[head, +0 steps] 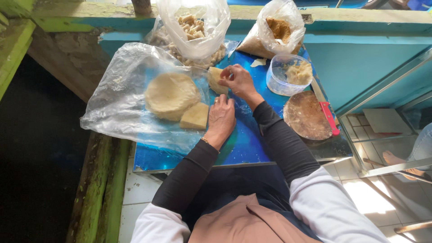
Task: The person pinches off small pieces of dough, flattens them into thin rounds on the table, spoons brown filling from a plastic bag onto each round, and folds and pinches the dough closed around the filling, setting the wrapped pastries aside.
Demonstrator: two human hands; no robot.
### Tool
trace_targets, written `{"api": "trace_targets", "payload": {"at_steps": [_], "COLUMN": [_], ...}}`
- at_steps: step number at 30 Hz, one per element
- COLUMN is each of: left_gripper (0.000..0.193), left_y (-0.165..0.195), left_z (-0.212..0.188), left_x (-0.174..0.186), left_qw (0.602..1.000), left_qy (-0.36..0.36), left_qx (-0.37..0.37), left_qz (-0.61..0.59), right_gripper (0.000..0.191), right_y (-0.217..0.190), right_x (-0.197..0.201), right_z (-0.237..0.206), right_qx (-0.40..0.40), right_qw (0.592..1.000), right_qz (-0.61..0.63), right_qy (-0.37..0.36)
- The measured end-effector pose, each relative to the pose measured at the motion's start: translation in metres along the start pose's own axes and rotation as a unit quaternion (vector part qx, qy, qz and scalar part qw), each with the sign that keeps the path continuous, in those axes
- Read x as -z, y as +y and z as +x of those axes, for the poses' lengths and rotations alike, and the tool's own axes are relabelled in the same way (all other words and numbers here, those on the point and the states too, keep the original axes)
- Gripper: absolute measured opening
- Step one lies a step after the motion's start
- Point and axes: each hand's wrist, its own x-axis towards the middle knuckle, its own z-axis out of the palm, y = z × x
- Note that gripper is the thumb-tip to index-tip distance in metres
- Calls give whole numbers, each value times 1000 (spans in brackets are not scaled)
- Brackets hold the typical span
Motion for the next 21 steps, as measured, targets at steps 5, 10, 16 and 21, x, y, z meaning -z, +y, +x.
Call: {"api": "trace_targets", "payload": {"at_steps": [5, 10, 16, 21], "left_gripper": [41, 63, 56, 49], "left_y": [-1, -3, -9, -9], "left_z": [1, 10, 8, 4], "left_x": [4, 3, 4, 11], "left_qw": [999, 985, 990, 999], "left_qy": [-5, 5, -3, 35], "left_qx": [23, 11, 21, 3], "left_qz": [38, 171, 136, 32], "right_gripper": [21, 19, 12, 7], "right_y": [17, 18, 21, 3], "right_x": [-5, 3, 36, 84], "right_z": [8, 17, 8, -75], "right_qx": [-40, -139, -231, 83], "right_qw": [998, 981, 934, 993], "right_qz": [43, 136, 270, -81], "right_qy": [11, -5, 34, 5]}}
